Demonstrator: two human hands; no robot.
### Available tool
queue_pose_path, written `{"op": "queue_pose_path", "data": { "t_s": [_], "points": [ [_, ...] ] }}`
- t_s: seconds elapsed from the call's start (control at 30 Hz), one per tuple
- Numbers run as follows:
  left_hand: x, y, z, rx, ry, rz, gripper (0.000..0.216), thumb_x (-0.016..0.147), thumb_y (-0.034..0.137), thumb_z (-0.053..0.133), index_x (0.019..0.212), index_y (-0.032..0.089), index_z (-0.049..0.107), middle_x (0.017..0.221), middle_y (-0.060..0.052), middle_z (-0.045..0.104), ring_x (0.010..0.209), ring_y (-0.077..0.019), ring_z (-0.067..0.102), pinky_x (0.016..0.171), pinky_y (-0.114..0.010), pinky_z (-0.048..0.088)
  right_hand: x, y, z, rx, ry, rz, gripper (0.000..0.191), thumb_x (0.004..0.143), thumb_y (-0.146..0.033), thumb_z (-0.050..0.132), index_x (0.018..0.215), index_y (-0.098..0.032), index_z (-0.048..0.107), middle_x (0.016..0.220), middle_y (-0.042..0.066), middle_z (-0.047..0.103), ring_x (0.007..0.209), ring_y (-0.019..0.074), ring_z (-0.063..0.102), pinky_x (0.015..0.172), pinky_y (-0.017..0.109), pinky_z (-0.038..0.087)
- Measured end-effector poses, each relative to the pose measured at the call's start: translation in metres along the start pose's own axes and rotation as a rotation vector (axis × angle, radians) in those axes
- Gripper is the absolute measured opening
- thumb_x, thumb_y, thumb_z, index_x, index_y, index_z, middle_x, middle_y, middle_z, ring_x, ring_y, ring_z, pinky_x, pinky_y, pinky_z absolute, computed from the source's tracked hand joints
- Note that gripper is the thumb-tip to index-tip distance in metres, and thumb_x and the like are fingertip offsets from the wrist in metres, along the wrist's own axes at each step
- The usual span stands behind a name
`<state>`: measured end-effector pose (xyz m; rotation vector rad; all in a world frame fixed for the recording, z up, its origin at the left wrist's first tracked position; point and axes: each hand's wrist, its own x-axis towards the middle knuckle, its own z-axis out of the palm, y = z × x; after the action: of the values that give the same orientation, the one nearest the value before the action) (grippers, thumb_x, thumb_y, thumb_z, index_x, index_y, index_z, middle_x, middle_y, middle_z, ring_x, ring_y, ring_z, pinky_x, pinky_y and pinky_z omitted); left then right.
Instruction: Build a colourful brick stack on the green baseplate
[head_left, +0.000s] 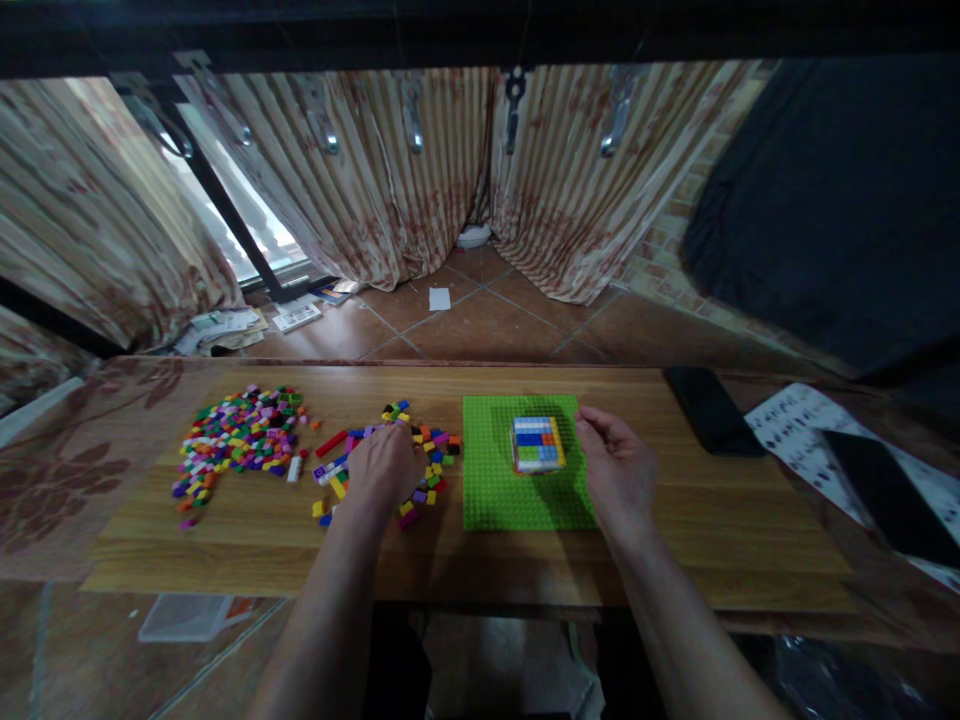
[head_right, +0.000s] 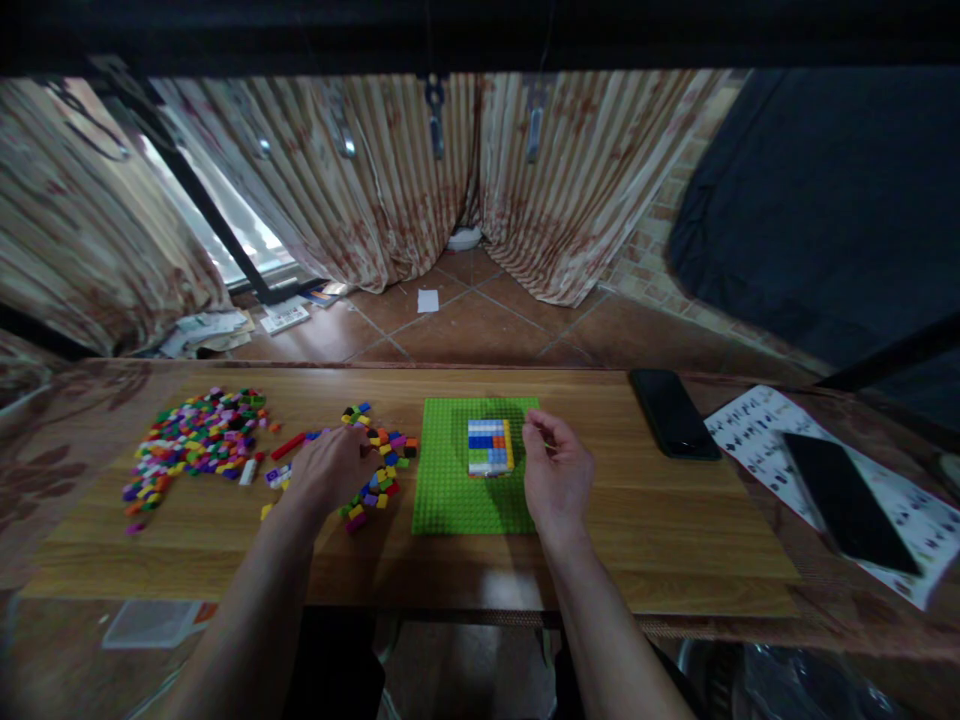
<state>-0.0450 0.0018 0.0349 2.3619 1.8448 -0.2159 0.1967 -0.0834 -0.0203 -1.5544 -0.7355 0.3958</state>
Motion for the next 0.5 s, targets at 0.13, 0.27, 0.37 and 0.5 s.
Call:
{"op": "queue_pose_path", "data": {
  "t_s": [0.13,0.27,0.37,0.5],
  "points": [
    [-0.002,-0.006,-0.005,-0.046,0.026,0.013,0.025,0.083,0.025,0.045,0.081,0.017,0.068,0.085,-0.012,0.072,0.089,-0.0261,0.067,0.070,-0.030,0.043,0.001,0.001,0.000,0.000,0.002,0.006,0.031,0.080,-0.040,0.064,0.101,-0.019,0.072,0.097,0.009,0.074,0.085,0.0207,0.067,0.080,0.039,0.053],
    [0.001,-0.012,-0.012,-0.326,0.003,0.096,0.024,0.083,0.028,0.048,0.068,0.017,0.064,0.062,-0.003,0.061,0.062,-0.0169,0.057,0.057,-0.025,0.034,0.000,-0.002,0.001,0.005,0.003,0.006,0.030,0.080,-0.040,0.064,0.100,-0.018,0.072,0.097,0.009,0.074,0.084,0.0209,0.068,0.079,0.039,0.053],
    [0.003,-0.013,-0.014,-0.671,-0.052,0.261,0.030,0.085,0.037,0.049,0.069,0.015,0.062,0.060,0.000,0.054,0.057,-0.0122,0.047,0.054,-0.023,0.032,-0.002,-0.006,0.003,0.005,0.004,0.003,0.029,0.080,-0.039,0.064,0.098,-0.018,0.072,0.097,0.009,0.074,0.083,0.0209,0.068,0.079,0.039,0.053],
    [0.001,-0.003,-0.011,-1.000,-0.186,0.384,0.031,0.084,0.042,0.053,0.074,0.014,0.061,0.063,0.002,0.050,0.058,-0.0095,0.043,0.052,-0.021,0.032,-0.005,-0.012,0.004,-0.017,-0.003,-0.047,0.029,0.082,-0.039,0.062,0.098,-0.017,0.072,0.094,0.008,0.074,0.081,0.0205,0.067,0.077,0.037,0.053]
  ]
}}
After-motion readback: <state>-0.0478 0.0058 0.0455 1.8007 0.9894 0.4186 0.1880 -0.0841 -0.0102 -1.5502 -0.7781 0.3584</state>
